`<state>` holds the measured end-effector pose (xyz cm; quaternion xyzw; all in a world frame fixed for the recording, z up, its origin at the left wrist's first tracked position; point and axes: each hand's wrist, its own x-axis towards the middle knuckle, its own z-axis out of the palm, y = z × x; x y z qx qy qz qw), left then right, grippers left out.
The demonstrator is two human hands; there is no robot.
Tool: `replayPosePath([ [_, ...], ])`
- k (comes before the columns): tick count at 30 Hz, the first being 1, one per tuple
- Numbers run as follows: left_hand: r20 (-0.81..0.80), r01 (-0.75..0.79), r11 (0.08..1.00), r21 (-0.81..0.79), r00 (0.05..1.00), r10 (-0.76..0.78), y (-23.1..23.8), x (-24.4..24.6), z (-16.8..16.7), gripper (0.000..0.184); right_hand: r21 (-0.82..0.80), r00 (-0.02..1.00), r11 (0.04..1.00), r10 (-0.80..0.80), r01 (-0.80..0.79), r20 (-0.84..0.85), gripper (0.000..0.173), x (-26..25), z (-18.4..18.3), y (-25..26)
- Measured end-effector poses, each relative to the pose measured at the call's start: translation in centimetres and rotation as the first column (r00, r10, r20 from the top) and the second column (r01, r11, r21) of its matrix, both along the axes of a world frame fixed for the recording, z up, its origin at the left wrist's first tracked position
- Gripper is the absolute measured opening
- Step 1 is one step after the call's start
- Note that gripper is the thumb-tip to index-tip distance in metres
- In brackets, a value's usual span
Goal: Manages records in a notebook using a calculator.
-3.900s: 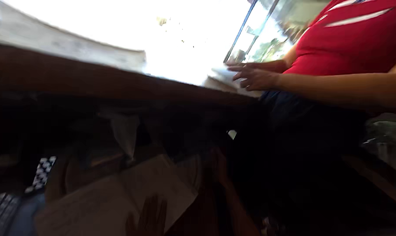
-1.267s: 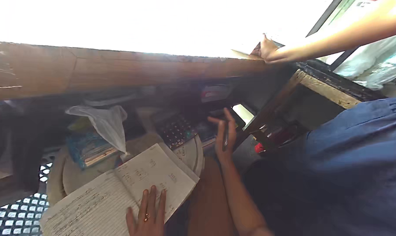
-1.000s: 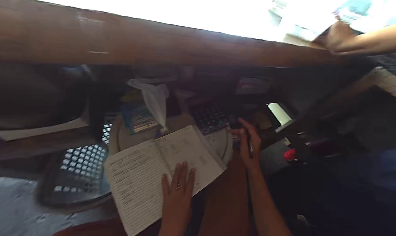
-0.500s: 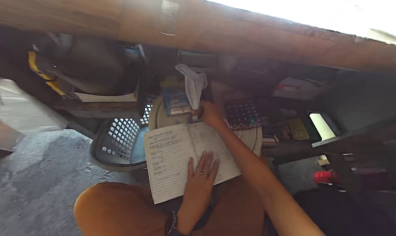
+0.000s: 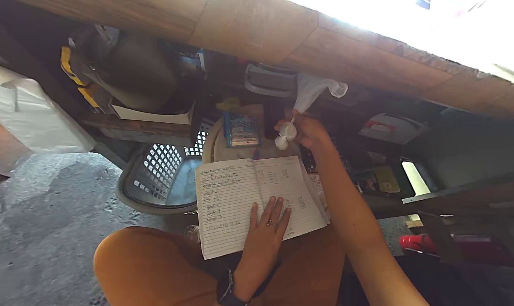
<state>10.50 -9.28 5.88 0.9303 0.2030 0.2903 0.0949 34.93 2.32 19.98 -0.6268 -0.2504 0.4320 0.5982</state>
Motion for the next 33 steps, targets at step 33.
replayPosePath([
  [33,-0.035,0.033,0.997,0.066,0.999,-0.030,0.3,-0.4,-0.1,0.077,-0.179,0.623,0.952,0.298,-0.248,0.723,0.031,-6.3,-3.4,-1.3],
])
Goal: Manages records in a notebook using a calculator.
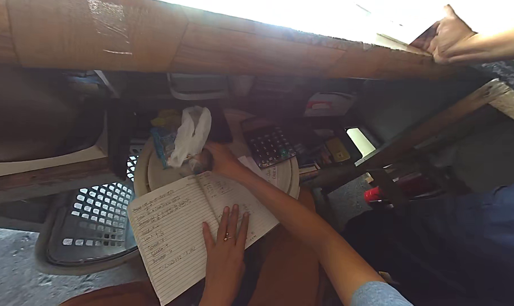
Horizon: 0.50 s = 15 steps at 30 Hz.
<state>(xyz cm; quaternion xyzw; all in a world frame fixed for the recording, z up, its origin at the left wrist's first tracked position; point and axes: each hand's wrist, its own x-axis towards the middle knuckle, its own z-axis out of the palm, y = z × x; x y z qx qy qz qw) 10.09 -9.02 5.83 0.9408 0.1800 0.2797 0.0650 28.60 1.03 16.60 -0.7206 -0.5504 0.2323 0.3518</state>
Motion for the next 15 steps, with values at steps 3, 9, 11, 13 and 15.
replayPosePath([
  [3,-0.009,0.002,1.000,-0.013,1.000,-0.002,-0.1,0.0,0.0,0.079,0.134,0.995,0.990,-0.056,0.044,0.087,0.029,3.3,0.8,-5.4],
  [9,0.006,0.006,0.999,-0.035,1.000,-0.006,-0.2,-0.1,-0.1,0.079,-0.016,0.792,0.863,-0.455,0.504,0.406,0.033,9.4,-0.6,-16.7],
  [11,0.001,0.006,0.999,-0.032,1.000,-0.006,-0.2,-0.1,-0.2,0.077,-0.096,0.757,0.825,-0.457,0.557,0.467,0.040,9.6,-1.1,-17.4],
  [13,-0.009,0.008,1.000,-0.030,1.000,-0.008,-0.1,-0.2,-0.2,0.078,-0.137,0.736,0.809,-0.432,0.572,0.521,0.043,10.1,-1.5,-17.2],
  [15,-0.014,0.013,0.999,-0.037,1.000,-0.014,-0.1,-0.3,-0.2,0.081,-0.184,0.718,0.791,-0.396,0.584,0.572,0.047,11.0,-2.2,-16.4],
])
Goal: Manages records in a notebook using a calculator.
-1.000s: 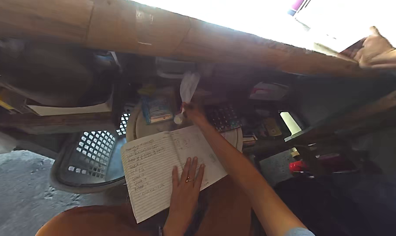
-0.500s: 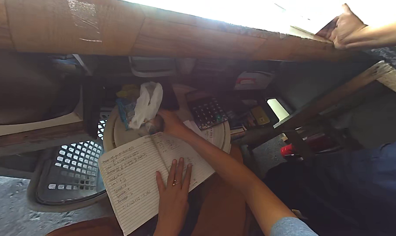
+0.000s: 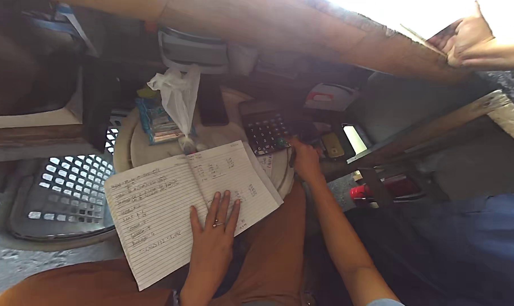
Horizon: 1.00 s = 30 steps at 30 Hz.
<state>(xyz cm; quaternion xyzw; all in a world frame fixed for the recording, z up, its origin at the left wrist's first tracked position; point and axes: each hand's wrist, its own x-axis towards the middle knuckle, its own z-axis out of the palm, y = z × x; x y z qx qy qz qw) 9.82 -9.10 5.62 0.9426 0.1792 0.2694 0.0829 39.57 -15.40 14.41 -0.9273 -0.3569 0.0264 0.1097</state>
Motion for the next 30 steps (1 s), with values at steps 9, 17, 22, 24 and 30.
replayPosePath([
  [9,0.010,0.001,1.000,-0.024,1.000,0.000,0.1,0.1,0.1,0.076,-0.062,0.989,0.987,0.150,-0.149,0.004,0.048,-1.7,0.1,4.1],
  [17,0.007,-0.009,1.000,-0.001,1.000,0.009,0.0,0.1,0.0,0.076,0.002,0.987,0.987,0.161,-0.161,-0.020,0.046,-3.8,-0.5,1.3],
  [22,-0.008,-0.009,1.000,0.012,1.000,0.010,0.0,0.0,0.1,0.078,0.103,1.000,0.995,-0.002,0.003,-0.006,0.044,-2.1,-0.2,-0.2],
  [24,-0.012,-0.007,1.000,0.008,1.000,0.007,0.0,-0.1,0.1,0.077,0.019,0.994,0.994,-0.109,0.109,-0.016,0.043,-0.3,-0.3,0.1],
  [30,-0.009,0.002,1.000,-0.005,1.000,-0.003,0.1,-0.1,0.3,0.075,0.283,0.998,0.959,-0.044,0.031,0.040,0.041,-0.4,0.2,-0.7],
])
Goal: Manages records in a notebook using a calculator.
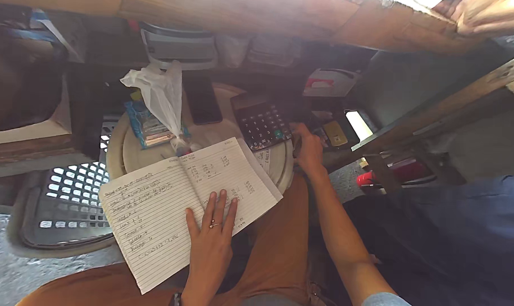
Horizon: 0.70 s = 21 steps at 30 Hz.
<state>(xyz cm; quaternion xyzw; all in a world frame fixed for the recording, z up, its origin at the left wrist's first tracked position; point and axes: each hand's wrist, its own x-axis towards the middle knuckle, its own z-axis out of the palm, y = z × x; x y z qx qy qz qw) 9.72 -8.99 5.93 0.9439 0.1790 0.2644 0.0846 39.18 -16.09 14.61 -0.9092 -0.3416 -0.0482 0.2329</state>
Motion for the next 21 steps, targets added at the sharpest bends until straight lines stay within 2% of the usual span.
replayPosePath([
  [2,0.001,0.004,1.000,-0.011,1.000,-0.004,0.0,-0.1,0.0,0.072,0.210,0.989,0.971,0.088,-0.112,0.121,0.035,-1.9,-0.7,-0.9],
  [3,-0.004,0.006,1.000,-0.013,1.000,-0.006,0.0,-0.1,0.1,0.071,0.272,0.985,0.951,0.116,-0.148,0.129,0.035,-3.1,-1.0,-1.3],
  [7,-0.023,0.015,0.999,-0.030,1.000,-0.016,0.0,-0.1,0.3,0.068,0.426,0.976,0.879,0.213,-0.215,0.054,0.037,-5.5,-2.9,-1.9],
  [11,-0.033,0.010,0.999,-0.035,0.999,-0.011,0.0,-0.1,0.3,0.071,0.439,0.971,0.878,0.235,-0.193,-0.044,0.039,-5.9,-2.8,-2.7],
  [21,-0.023,0.011,0.999,-0.037,1.000,-0.012,0.1,-0.2,0.2,0.070,0.446,0.984,0.881,0.176,-0.156,-0.003,0.036,-6.0,-3.7,-3.8],
])
